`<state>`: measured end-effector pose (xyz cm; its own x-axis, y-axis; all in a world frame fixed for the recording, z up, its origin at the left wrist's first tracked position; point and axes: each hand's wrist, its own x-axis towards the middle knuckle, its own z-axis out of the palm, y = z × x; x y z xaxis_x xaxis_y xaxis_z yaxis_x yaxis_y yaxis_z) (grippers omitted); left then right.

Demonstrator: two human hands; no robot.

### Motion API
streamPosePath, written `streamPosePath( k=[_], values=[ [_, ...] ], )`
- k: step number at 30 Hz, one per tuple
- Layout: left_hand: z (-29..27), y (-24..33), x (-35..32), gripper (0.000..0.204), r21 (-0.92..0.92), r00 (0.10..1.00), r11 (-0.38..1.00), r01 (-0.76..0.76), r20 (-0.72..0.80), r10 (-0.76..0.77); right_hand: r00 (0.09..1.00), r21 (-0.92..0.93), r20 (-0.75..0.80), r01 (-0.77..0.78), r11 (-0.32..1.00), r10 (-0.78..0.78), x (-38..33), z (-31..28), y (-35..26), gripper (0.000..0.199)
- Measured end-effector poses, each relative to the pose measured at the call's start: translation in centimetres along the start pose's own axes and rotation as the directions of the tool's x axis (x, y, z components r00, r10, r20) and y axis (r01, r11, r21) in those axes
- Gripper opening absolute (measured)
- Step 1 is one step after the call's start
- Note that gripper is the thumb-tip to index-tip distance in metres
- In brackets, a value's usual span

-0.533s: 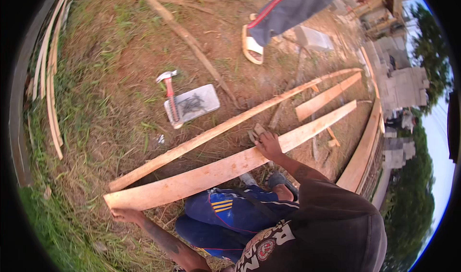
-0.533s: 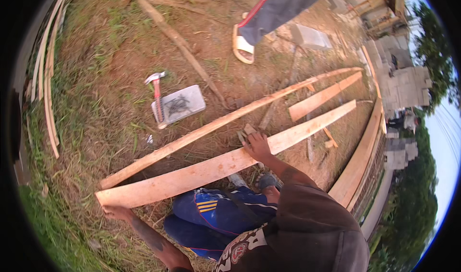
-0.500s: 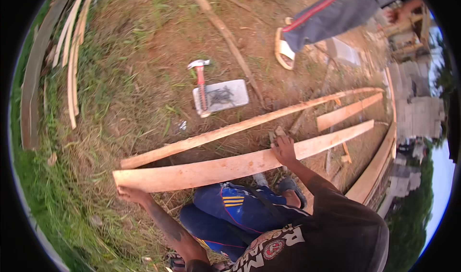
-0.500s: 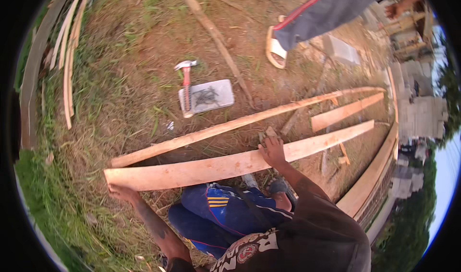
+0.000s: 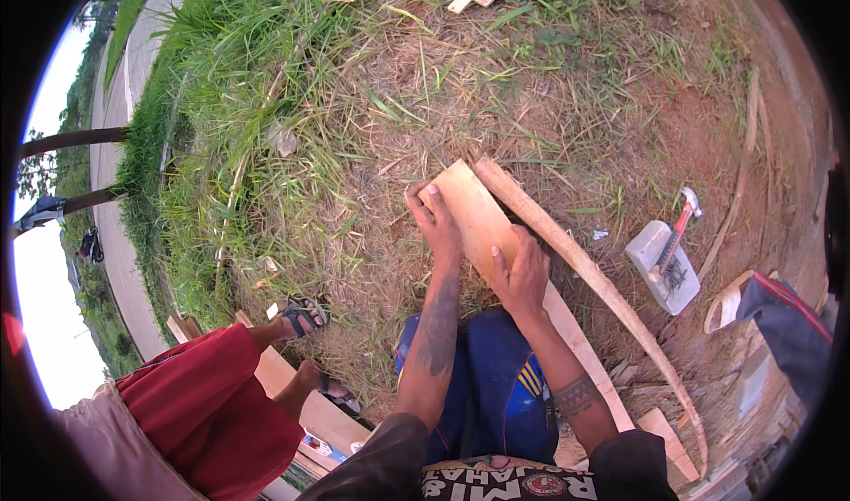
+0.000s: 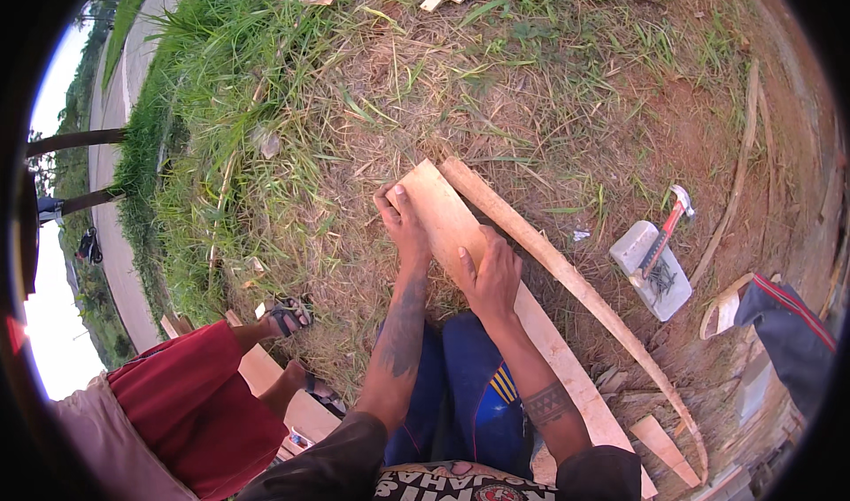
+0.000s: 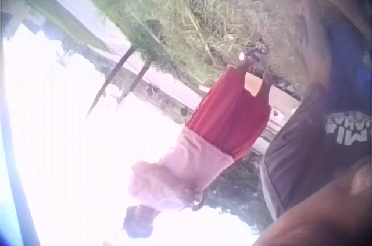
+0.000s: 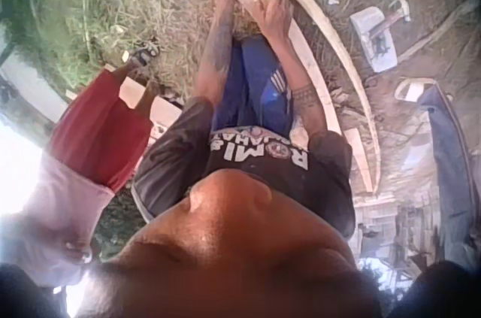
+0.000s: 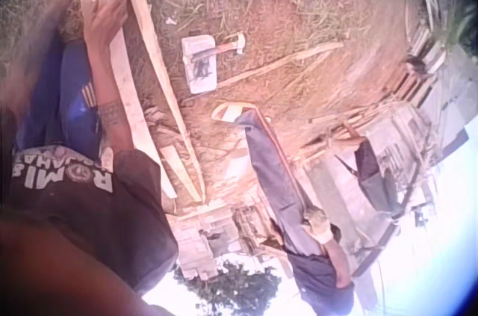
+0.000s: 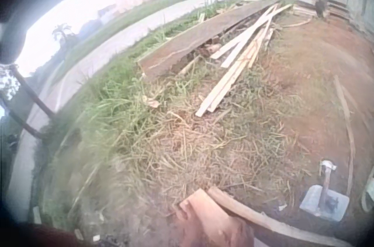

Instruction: The person aligns long wooden planks on the ground and uses a hammer to drive nails into them, joining the pieces together. Another person assists by holding planks and hammering additional nails. The work continues with repeated alignment and nailing of multiple planks.

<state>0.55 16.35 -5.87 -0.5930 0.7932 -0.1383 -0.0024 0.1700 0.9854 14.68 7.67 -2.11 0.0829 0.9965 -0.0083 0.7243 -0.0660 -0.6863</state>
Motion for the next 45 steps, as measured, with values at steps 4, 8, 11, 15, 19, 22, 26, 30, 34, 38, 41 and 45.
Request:
streamPosePath(
  k=[4,8,11,15,19,22,26,30,34,38,41,45],
  values=[
    [-0.2,0.6,-0.2,0.028,-0.108,0.997,0.991,0.075,0.038,-0.072,0.999,-0.105,0.025,0.022,0.994,-0.020,-0.2,0.0,0.2,0.063],
    [0.0,-0.7,0.2,0.033,-0.242,0.993,0.965,0.097,0.087,-0.078,0.990,-0.246,-0.011,0.132,0.960,-0.139,-0.4,1.0,1.2,0.060],
    [-0.2,-1.1,0.1,0.039,-0.310,0.992,0.945,0.101,0.099,-0.074,0.991,-0.308,-0.003,0.128,0.943,-0.135,-0.5,1.5,0.4,0.050],
    [-0.1,-2.0,0.1,0.037,-0.375,0.996,0.924,0.071,0.081,-0.044,0.990,-0.334,0.029,0.140,0.932,-0.138,-0.7,1.7,0.9,0.048],
    [0.6,-2.3,-0.2,0.043,-0.340,1.000,0.940,0.020,-0.002,-0.022,0.993,-0.312,0.068,0.116,0.943,-0.100,-0.6,1.4,1.2,0.049],
    [0.5,-2.2,-0.2,0.041,-0.353,1.000,0.935,-0.002,-0.013,-0.003,0.990,-0.285,0.082,0.130,0.950,-0.111,-1.1,1.2,1.3,0.048],
    [-0.1,-2.9,-0.1,0.038,-0.410,0.999,0.912,0.030,-0.001,-0.033,0.983,-0.307,0.116,0.170,0.936,-0.140,-1.0,1.9,1.0,0.047],
    [0.1,-3.0,0.1,0.035,-0.387,1.000,0.922,0.030,0.017,-0.025,0.984,-0.328,0.109,0.172,0.929,-0.144,-0.9,1.7,1.0,0.049],
    [0.4,-2.4,0.4,0.036,-0.249,0.995,0.966,0.076,0.076,-0.058,0.998,-0.314,0.055,0.040,0.949,-0.024,-1.8,1.7,1.9,0.046],
    [1.3,-1.1,1.0,0.045,-0.183,0.992,0.975,0.129,0.008,-0.129,0.997,-0.311,0.071,0.059,0.949,-0.039,0.5,1.6,0.8,0.049],
    [1.7,-1.5,0.1,0.050,-0.137,0.989,0.980,0.147,0.015,-0.146,0.998,-0.258,0.064,0.020,0.966,-0.003,0.9,-0.3,0.3,0.051],
    [1.2,0.3,-0.6,0.054,0.053,0.989,0.989,0.141,0.029,-0.142,0.996,-0.021,-0.081,0.044,0.999,-0.045,1.1,-3.6,-0.8,0.041]
  ],
)
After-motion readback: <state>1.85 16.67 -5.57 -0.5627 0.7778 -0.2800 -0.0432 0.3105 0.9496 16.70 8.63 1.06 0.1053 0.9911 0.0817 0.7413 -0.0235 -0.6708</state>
